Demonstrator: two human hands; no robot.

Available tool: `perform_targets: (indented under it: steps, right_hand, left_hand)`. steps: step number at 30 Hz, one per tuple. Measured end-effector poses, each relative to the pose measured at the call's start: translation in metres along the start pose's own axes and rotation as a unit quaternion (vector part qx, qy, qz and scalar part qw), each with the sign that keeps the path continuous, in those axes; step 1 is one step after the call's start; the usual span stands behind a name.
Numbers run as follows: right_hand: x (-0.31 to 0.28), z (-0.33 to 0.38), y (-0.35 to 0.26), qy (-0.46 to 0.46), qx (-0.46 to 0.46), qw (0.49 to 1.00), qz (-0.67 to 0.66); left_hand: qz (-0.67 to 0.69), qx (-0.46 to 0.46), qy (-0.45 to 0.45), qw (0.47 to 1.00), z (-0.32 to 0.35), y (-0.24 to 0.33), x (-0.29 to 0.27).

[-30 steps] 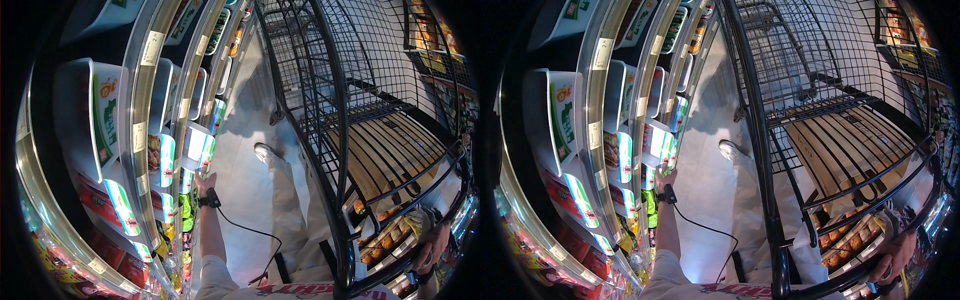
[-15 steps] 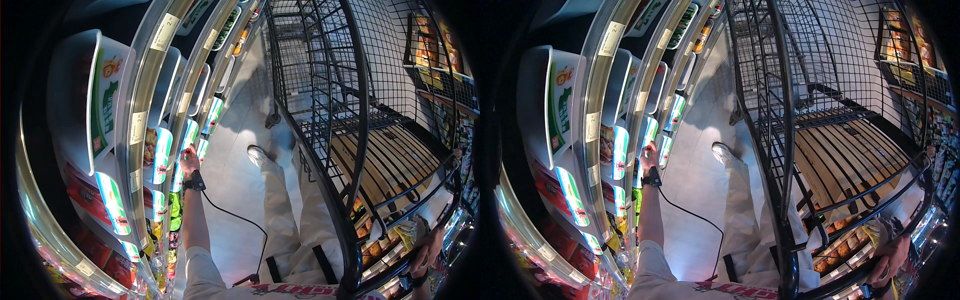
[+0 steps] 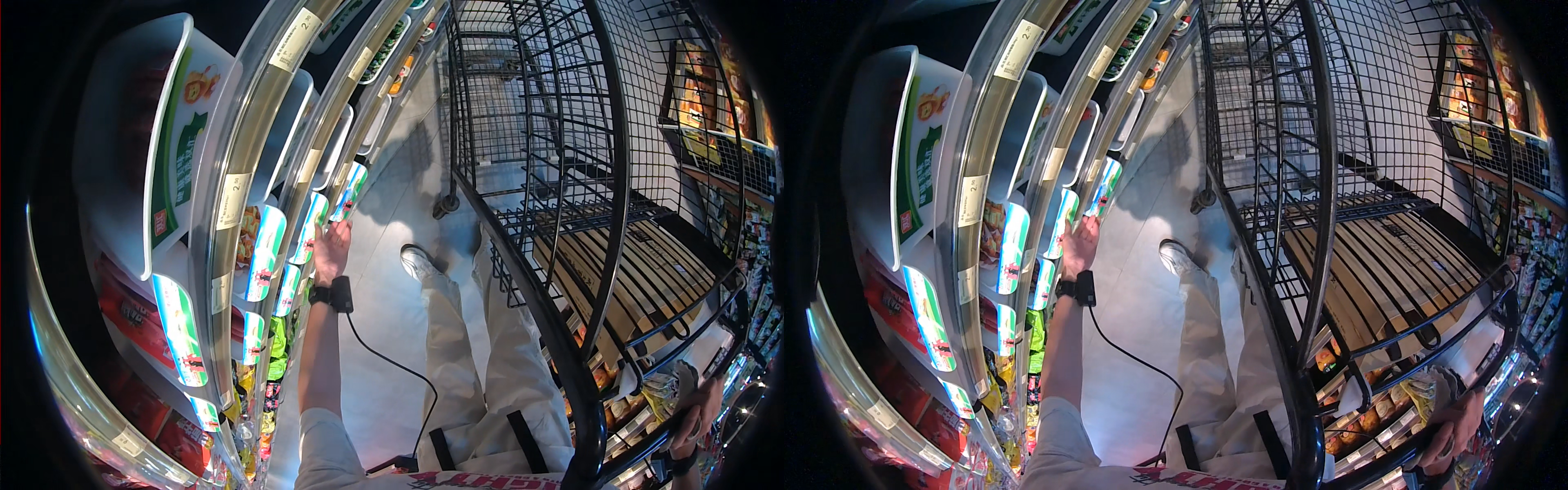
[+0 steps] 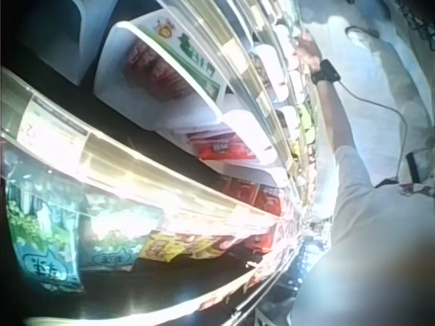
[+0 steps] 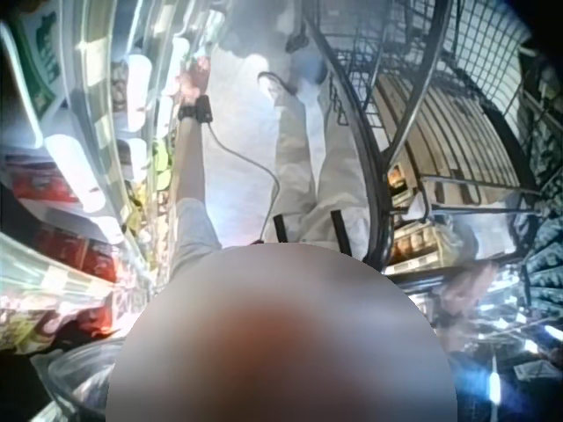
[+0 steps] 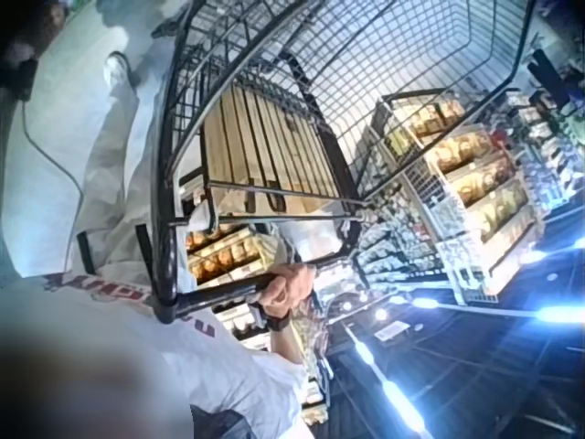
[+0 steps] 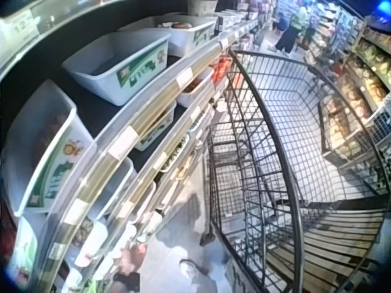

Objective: Wiping packaged sausages with a cloth and organizing them in a tray or shelf in a supermarket.

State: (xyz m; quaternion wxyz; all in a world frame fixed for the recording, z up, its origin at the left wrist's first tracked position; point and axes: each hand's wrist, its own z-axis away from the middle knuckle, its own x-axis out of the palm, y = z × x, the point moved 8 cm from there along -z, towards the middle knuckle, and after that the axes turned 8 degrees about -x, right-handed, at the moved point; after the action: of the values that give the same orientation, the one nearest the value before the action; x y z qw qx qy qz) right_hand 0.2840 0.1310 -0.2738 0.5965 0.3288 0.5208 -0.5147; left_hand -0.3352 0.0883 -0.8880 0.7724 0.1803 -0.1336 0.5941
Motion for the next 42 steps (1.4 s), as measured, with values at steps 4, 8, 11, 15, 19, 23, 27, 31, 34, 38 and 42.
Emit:
perform_targets:
  steps: [4,8,11,15,19,23,27,31,34,38,42]
  right_hand:
    - [0.002,-0.012,-0.005,0.041,-0.046,0.998,0.011]
    - [0.003,-0.016,-0.011,0.060,-0.052,0.997,0.009]
    - [0.004,0.007,0.018,0.048,-0.051,0.998,0.011]
    - [0.000,0.010,0.017,0.207,-0.042,0.977,0.026]
    - [0.001,-0.013,0.008,0.106,-0.048,0.993,0.007]
    - [-0.002,-0.026,-0.007,0.003,-0.039,0.999,-0.004]
    - [0.004,-0.017,-0.006,-0.030,-0.076,0.997,0.007]
    - [0.006,0.002,0.019,0.003,-0.032,0.999,0.008]
    - [0.005,-0.026,-0.008,-0.153,-0.063,0.984,-0.064]
    - [-0.005,-0.056,-0.043,0.152,-0.142,0.978,0.023]
    - [-0.007,-0.073,-0.051,0.116,-0.137,0.984,0.009]
  left_hand:
    - [-0.006,0.045,-0.061,0.997,-0.013,0.027,0.064]
    - [0.016,0.034,-0.096,0.995,-0.043,0.030,0.105]
    - [0.078,0.054,-0.114,0.989,-0.071,0.044,0.100]
    - [0.149,0.095,-0.022,0.984,-0.101,0.060,0.089]
    - [0.214,0.040,-0.171,0.961,-0.099,0.068,0.104]
    - [0.329,-0.100,-0.169,0.924,-0.072,0.040,0.123]
    - [0.354,-0.103,-0.115,0.922,-0.039,0.012,0.103]
    - [0.149,0.006,-0.156,0.976,-0.015,-0.035,0.083]
    - [0.202,-0.095,-0.079,0.971,0.022,-0.100,0.091]
    - [0.103,-0.010,-0.095,0.990,0.053,-0.138,0.071]
    - [0.040,0.031,-0.029,0.998,0.078,-0.158,0.033]
